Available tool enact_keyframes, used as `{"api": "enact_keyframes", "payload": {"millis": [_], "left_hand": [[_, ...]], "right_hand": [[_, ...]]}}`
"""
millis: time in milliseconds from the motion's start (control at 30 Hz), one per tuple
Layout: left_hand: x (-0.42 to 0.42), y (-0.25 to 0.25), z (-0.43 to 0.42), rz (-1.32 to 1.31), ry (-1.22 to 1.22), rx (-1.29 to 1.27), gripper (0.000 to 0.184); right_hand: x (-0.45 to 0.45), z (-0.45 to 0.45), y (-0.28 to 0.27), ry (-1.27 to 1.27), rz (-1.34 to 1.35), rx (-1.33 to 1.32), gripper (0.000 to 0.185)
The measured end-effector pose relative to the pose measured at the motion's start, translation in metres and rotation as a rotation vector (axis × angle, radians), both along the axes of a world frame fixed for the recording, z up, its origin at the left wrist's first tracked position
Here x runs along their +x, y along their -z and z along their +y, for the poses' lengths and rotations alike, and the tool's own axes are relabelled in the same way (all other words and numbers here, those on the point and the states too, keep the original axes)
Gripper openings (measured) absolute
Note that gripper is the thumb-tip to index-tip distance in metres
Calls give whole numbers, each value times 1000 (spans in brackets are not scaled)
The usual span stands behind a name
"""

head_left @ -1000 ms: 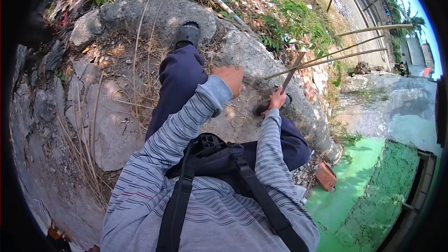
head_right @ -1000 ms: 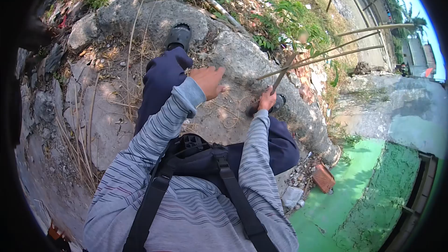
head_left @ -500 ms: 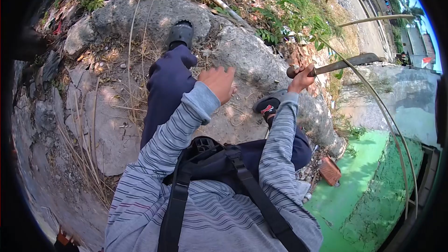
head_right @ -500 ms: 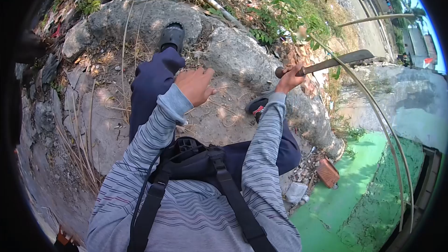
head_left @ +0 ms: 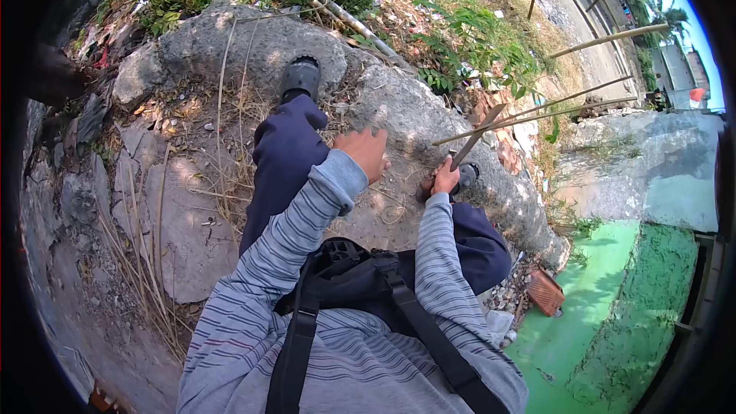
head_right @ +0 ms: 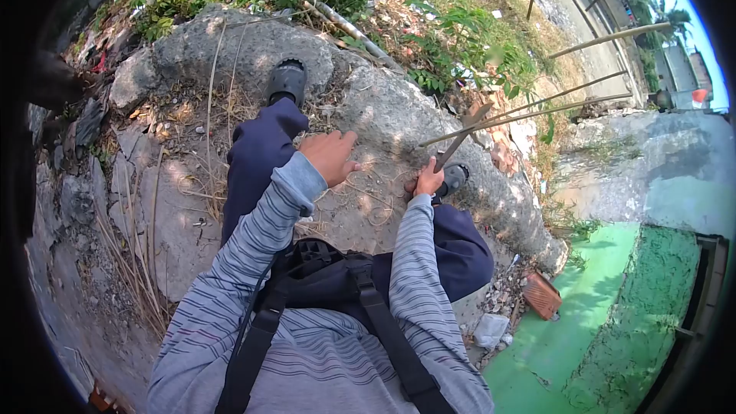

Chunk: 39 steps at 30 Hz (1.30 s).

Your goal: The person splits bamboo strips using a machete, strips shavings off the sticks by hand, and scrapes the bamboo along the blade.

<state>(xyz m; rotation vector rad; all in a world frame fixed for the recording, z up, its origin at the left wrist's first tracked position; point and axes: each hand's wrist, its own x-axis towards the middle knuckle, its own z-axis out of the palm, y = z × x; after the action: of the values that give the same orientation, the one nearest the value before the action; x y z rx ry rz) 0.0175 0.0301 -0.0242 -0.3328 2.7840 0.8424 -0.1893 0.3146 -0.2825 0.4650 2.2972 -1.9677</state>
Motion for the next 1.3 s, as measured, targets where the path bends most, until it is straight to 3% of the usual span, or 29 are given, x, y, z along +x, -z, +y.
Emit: {"api": "enact_keyframes", "payload": {"millis": [100, 233, 367, 467, 567, 633, 700, 800, 967, 1033, 1133, 1267, 1300], "left_hand": [[0, 8, -1, -9, 21, 19, 47], [-2, 3, 2, -25, 17, -2, 48], [-2, 3, 2, 13, -16, 5, 47], [-2, -3, 3, 39, -21, -26, 47], [-2, -1, 4, 46, -21, -15, 47], [-5, 2, 5, 35, -18, -26, 49], [-6, 3, 9, 61, -28, -48, 48], [-7, 0, 13, 28, 9, 14, 47], [-6, 8, 16, -7, 40, 36, 47], [-5, 11, 15, -15, 27, -2, 47], [-9, 7, 11, -58, 54, 11, 47], [-15, 2, 13, 41, 49, 2, 50], [-18, 1, 17, 224, -4, 21, 54]], "right_hand": [[-32, -18, -55, 114, 222, -82, 24], [-70, -38, -149, 52, 459, -223, 27], [-97, -44, -160, -22, 455, -393, 23], [-88, -42, -88, 0, 293, -451, 20], [-35, -28, 52, 17, -39, -330, 19], [-4, -11, 85, 20, -179, -140, 17], [-6, -8, 97, 5, -167, -166, 16], [-6, -8, 66, -5, -112, -71, 16], [-48, -33, -10, -28, 63, -263, 24], [-55, -39, -48, -84, 50, -448, 24], [-41, -46, -107, -99, 1, -500, 24], [2, -47, -159, -288, -52, -721, 24], [15, -47, -171, -288, -42, -726, 24]]}}
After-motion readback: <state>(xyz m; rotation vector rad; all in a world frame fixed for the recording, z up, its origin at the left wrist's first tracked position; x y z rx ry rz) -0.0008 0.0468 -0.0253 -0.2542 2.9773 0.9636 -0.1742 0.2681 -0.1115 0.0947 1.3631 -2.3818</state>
